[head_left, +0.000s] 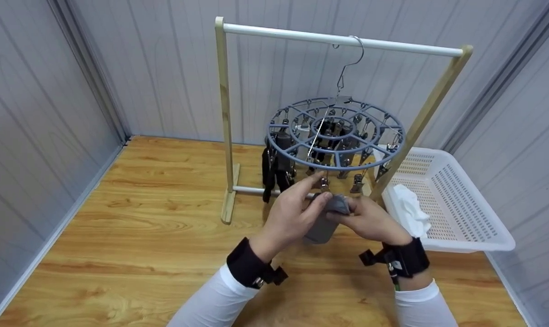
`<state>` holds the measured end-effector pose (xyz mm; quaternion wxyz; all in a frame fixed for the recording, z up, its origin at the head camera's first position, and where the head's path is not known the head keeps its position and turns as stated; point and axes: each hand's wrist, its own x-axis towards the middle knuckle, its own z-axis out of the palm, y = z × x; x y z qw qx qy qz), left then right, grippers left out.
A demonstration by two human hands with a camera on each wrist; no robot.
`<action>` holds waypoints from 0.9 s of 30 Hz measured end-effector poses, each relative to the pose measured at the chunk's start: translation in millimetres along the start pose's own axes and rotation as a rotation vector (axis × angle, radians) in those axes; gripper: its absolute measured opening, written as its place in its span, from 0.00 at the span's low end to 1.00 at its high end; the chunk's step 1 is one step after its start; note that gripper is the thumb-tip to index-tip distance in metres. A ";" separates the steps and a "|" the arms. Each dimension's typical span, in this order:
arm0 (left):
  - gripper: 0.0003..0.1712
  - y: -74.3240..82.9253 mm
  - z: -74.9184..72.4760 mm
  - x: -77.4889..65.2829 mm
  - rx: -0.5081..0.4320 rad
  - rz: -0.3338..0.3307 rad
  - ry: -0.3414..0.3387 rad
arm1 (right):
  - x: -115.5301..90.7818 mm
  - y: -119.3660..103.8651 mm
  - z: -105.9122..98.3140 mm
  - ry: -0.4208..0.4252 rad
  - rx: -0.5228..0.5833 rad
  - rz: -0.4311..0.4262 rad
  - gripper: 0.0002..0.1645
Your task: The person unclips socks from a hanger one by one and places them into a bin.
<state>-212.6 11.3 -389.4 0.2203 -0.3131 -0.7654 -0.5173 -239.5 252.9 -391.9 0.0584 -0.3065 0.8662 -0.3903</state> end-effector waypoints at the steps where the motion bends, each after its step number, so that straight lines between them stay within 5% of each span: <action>1: 0.27 0.5 -0.4 0.1 -0.036 -0.016 0.007 | 0.5 0.0 0.0 -0.006 0.002 -0.002 0.18; 6: 0.20 2.1 -1.4 1.1 -0.133 -0.049 0.041 | 1.4 -0.7 -0.5 -0.025 -0.004 -0.013 0.17; 27: 0.10 2.0 -1.5 1.2 -0.080 0.026 0.081 | 1.2 -3.3 1.4 -0.028 -0.005 -0.044 0.17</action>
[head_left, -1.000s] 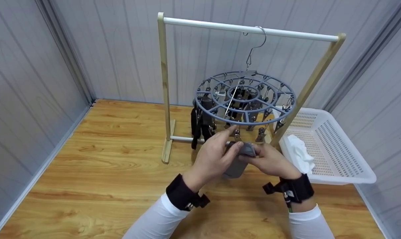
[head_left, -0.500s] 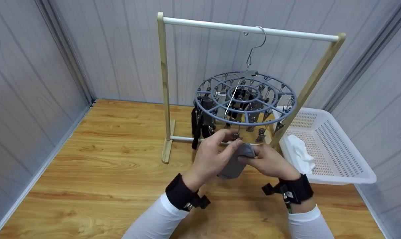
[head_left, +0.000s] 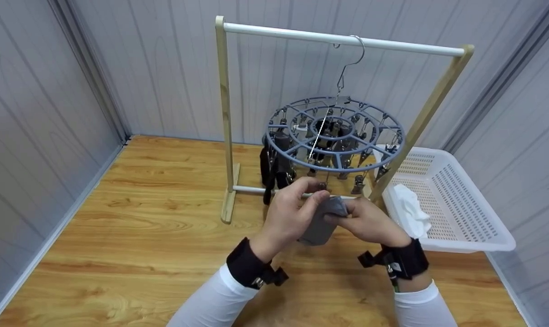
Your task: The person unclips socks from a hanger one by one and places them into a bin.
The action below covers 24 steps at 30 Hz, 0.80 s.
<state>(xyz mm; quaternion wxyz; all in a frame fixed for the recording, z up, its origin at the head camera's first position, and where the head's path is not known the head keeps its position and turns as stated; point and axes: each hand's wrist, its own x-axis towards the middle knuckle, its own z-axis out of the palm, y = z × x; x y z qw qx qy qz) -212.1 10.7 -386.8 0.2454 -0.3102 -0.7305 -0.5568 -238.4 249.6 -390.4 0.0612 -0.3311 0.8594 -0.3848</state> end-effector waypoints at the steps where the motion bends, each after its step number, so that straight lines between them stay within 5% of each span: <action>1: 0.09 0.3 -0.2 -0.3 0.008 0.003 0.000 | 0.1 -0.1 0.1 -0.002 -0.001 -0.003 0.17; 24: 0.06 1.2 -2.4 -0.6 -0.053 0.013 0.037 | 0.0 -2.1 -0.1 -0.013 0.001 0.025 0.16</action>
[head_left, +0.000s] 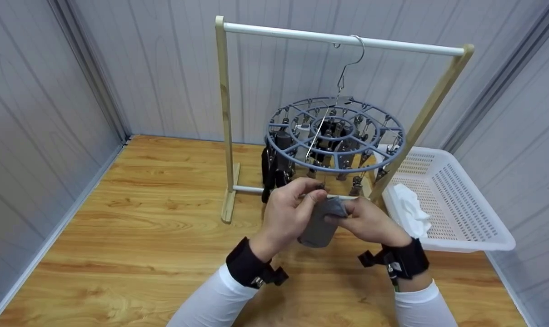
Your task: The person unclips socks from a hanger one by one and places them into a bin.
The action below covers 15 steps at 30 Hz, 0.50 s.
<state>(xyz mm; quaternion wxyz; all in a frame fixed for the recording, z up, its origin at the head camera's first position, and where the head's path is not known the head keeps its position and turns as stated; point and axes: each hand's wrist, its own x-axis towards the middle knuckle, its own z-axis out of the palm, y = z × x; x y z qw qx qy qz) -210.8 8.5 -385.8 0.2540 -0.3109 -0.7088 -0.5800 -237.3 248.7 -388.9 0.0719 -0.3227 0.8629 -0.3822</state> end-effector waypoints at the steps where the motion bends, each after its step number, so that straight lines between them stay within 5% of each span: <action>1: 0.06 0.0 -0.2 -0.1 -0.001 0.002 0.000 | 0.0 0.7 -0.2 0.002 -0.002 0.004 0.16; 15: 0.07 1.6 -2.5 1.7 0.009 0.006 0.007 | -5.1 3.6 -7.4 0.044 -0.084 0.146 0.16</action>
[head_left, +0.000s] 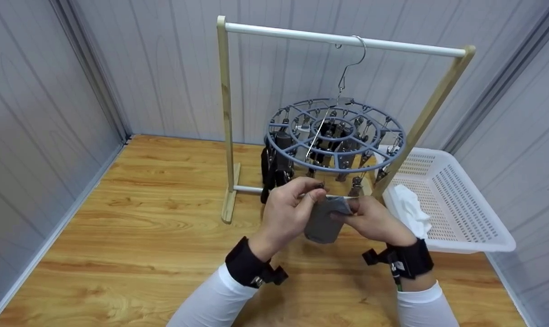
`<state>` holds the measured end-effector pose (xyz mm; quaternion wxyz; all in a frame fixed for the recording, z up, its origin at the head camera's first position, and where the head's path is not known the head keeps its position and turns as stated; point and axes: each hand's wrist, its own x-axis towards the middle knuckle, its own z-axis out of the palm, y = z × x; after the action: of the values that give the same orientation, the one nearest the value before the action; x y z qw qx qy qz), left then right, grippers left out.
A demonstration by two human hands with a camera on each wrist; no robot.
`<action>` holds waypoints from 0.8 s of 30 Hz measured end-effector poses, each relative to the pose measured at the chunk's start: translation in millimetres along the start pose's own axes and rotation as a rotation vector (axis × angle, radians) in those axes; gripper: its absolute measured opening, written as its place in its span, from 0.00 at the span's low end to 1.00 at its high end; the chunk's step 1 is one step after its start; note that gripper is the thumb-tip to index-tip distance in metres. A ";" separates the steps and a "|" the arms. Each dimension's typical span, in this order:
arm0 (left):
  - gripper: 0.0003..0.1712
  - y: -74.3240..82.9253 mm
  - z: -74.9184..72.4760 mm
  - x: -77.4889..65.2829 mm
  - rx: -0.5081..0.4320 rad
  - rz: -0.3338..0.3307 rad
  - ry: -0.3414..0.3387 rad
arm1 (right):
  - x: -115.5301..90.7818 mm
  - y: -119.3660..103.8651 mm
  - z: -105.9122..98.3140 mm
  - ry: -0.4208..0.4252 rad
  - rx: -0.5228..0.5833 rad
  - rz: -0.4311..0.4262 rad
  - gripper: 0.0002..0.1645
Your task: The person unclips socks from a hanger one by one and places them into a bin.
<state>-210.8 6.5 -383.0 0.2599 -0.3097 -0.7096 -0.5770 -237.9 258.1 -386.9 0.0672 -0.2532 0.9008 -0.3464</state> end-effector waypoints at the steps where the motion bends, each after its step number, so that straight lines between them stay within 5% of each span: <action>1: 0.07 0.0 0.0 -0.1 0.008 0.002 0.001 | -0.6 0.1 -0.7 0.004 -0.003 -0.006 0.17; 18: 0.12 -0.1 2.3 -0.4 0.096 0.087 0.048 | -5.4 -2.9 -10.5 0.064 -0.027 -0.046 0.12; 24: 0.14 -1.5 2.3 0.6 0.245 0.192 0.102 | -8.3 -5.1 -11.0 0.083 -0.033 -0.066 0.11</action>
<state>-212.3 8.6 -384.0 0.3852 -0.3124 -0.7279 -0.4735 -231.9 265.5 -375.8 0.0139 -0.2690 0.8996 -0.3437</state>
